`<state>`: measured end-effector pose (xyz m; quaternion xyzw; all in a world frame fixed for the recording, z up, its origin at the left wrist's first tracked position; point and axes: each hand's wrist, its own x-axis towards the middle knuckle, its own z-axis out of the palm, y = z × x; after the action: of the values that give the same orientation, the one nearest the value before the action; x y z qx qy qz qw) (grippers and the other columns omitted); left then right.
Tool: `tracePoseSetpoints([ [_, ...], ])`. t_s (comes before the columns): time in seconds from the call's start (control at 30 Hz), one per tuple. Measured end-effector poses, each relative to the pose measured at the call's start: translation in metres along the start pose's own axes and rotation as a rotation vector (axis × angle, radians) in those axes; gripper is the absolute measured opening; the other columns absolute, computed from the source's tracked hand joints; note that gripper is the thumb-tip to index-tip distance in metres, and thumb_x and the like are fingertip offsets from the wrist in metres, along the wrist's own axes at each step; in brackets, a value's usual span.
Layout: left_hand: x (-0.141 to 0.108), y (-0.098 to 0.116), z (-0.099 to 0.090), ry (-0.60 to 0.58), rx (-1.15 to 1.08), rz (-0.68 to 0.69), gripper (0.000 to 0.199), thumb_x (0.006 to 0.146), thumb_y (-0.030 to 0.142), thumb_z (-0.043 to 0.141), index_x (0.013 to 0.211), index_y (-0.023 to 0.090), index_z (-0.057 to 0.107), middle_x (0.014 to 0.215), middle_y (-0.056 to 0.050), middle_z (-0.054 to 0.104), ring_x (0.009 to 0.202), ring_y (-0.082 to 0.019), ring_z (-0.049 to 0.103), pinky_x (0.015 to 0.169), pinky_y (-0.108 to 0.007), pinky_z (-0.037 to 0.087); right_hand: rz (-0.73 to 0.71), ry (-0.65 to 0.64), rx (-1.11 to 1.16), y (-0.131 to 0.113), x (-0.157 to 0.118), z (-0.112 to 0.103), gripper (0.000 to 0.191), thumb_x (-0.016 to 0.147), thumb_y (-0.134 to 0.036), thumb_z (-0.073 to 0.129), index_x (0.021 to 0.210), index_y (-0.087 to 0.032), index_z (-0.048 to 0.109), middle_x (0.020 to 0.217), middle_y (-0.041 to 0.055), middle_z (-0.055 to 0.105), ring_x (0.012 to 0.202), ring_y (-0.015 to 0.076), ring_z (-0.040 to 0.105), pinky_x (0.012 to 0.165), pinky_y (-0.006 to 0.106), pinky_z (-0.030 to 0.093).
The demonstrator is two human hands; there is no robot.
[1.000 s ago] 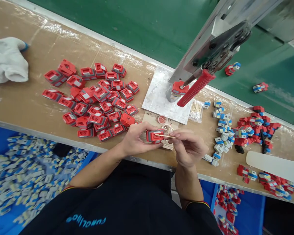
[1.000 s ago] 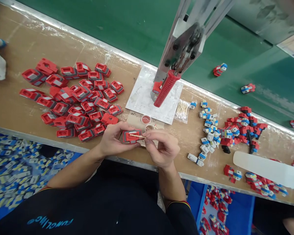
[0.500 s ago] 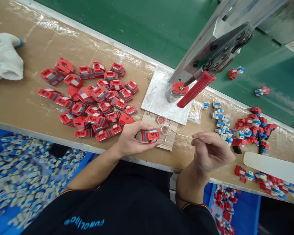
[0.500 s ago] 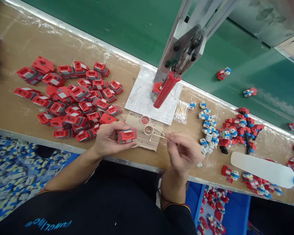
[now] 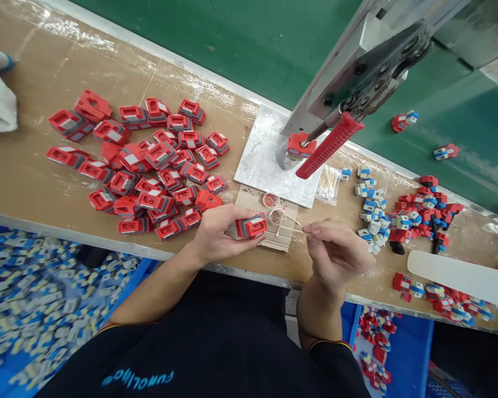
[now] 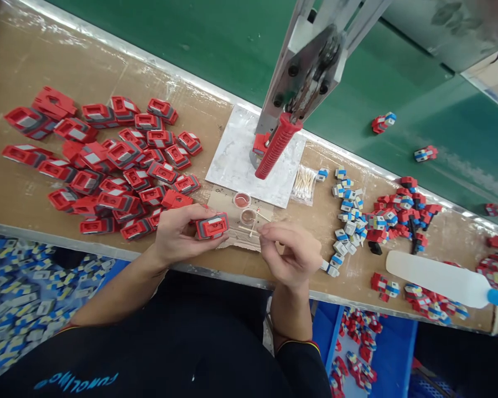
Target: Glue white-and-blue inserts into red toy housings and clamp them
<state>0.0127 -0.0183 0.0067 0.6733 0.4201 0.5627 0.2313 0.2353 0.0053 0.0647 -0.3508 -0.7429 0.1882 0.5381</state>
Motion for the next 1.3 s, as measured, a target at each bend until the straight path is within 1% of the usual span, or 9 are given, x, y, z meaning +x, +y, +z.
tracePoseSetpoints([
  [0.1,0.0,0.0,0.0,-0.015,0.01,0.023,0.031,0.085,0.028,0.092,0.106,0.019,0.072,0.086,-0.002,0.082,0.066,-0.013,0.075,0.062,-0.02,0.059,-0.021,-0.015,0.057,-0.004,0.0,0.006,0.018,0.093,-0.008,0.072,0.098,-0.024,0.077,0.078,0.0008,0.082,0.064,0.017,0.078,0.057,0.029,0.063],
  [0.3,0.003,0.001,-0.001,-0.033,0.031,0.065,0.03,0.085,0.026,0.091,0.107,0.019,0.072,0.088,-0.003,0.084,0.07,-0.015,0.078,0.065,-0.022,0.061,-0.04,-0.067,0.027,-0.005,0.002,0.016,0.019,0.093,-0.007,0.071,0.098,-0.024,0.075,0.078,0.0008,0.083,0.064,0.0175,0.079,0.055,0.028,0.064],
  [0.57,0.004,0.001,-0.001,-0.031,0.071,0.094,0.025,0.092,0.031,0.087,0.106,0.019,0.07,0.087,-0.003,0.083,0.07,-0.015,0.079,0.066,-0.022,0.062,-0.072,-0.091,0.005,-0.006,0.005,0.015,0.019,0.093,-0.005,0.07,0.096,-0.023,0.073,0.075,0.0003,0.082,0.062,0.0167,0.078,0.054,0.027,0.063],
  [0.67,0.003,0.0,-0.001,-0.032,0.058,0.089,0.026,0.09,0.028,0.088,0.107,0.019,0.07,0.087,-0.003,0.083,0.07,-0.015,0.079,0.066,-0.022,0.062,-0.076,-0.104,0.022,-0.007,0.006,0.015,0.019,0.092,-0.005,0.069,0.096,-0.023,0.073,0.074,0.0001,0.081,0.061,0.0163,0.078,0.054,0.026,0.062],
  [0.8,0.002,-0.002,-0.001,-0.045,0.022,0.082,0.034,0.084,0.024,0.092,0.111,0.02,0.072,0.092,-0.004,0.085,0.074,-0.016,0.081,0.07,-0.024,0.064,-0.071,-0.123,0.078,-0.009,0.005,0.019,0.023,0.089,-0.002,0.069,0.099,-0.023,0.074,0.074,-0.0002,0.082,0.061,0.0165,0.078,0.054,0.025,0.061],
  [0.9,0.002,-0.002,-0.002,-0.065,0.026,0.094,0.033,0.085,0.024,0.091,0.111,0.02,0.071,0.094,-0.005,0.086,0.076,-0.018,0.081,0.071,-0.025,0.064,-0.088,-0.153,0.103,-0.011,0.004,0.021,0.025,0.089,-0.002,0.068,0.101,-0.023,0.074,0.076,0.0003,0.083,0.06,0.0172,0.078,0.052,0.026,0.06],
  [0.97,0.003,-0.002,-0.002,-0.059,0.039,0.1,0.031,0.087,0.025,0.09,0.111,0.02,0.071,0.092,-0.005,0.085,0.075,-0.017,0.081,0.07,-0.025,0.064,-0.089,-0.137,0.091,-0.011,0.004,0.02,0.023,0.09,-0.003,0.069,0.101,-0.023,0.074,0.076,0.0007,0.083,0.06,0.0177,0.079,0.051,0.026,0.06],
  [1.1,0.003,-0.002,-0.001,-0.04,0.066,0.101,0.03,0.086,0.026,0.09,0.109,0.021,0.071,0.087,-0.003,0.084,0.07,-0.016,0.079,0.067,-0.025,0.063,-0.064,-0.058,0.014,-0.008,0.007,0.014,0.022,0.09,-0.005,0.071,0.099,-0.025,0.075,0.073,-0.0002,0.081,0.06,0.0184,0.078,0.052,0.028,0.062],
  [1.3,0.002,-0.002,-0.001,-0.05,0.081,0.09,0.031,0.086,0.028,0.091,0.109,0.021,0.072,0.088,-0.003,0.084,0.069,-0.016,0.079,0.067,-0.025,0.063,-0.108,-0.094,-0.051,-0.007,0.01,0.014,0.018,0.093,-0.007,0.07,0.094,-0.025,0.073,0.074,-0.001,0.081,0.058,0.017,0.077,0.049,0.027,0.059],
])
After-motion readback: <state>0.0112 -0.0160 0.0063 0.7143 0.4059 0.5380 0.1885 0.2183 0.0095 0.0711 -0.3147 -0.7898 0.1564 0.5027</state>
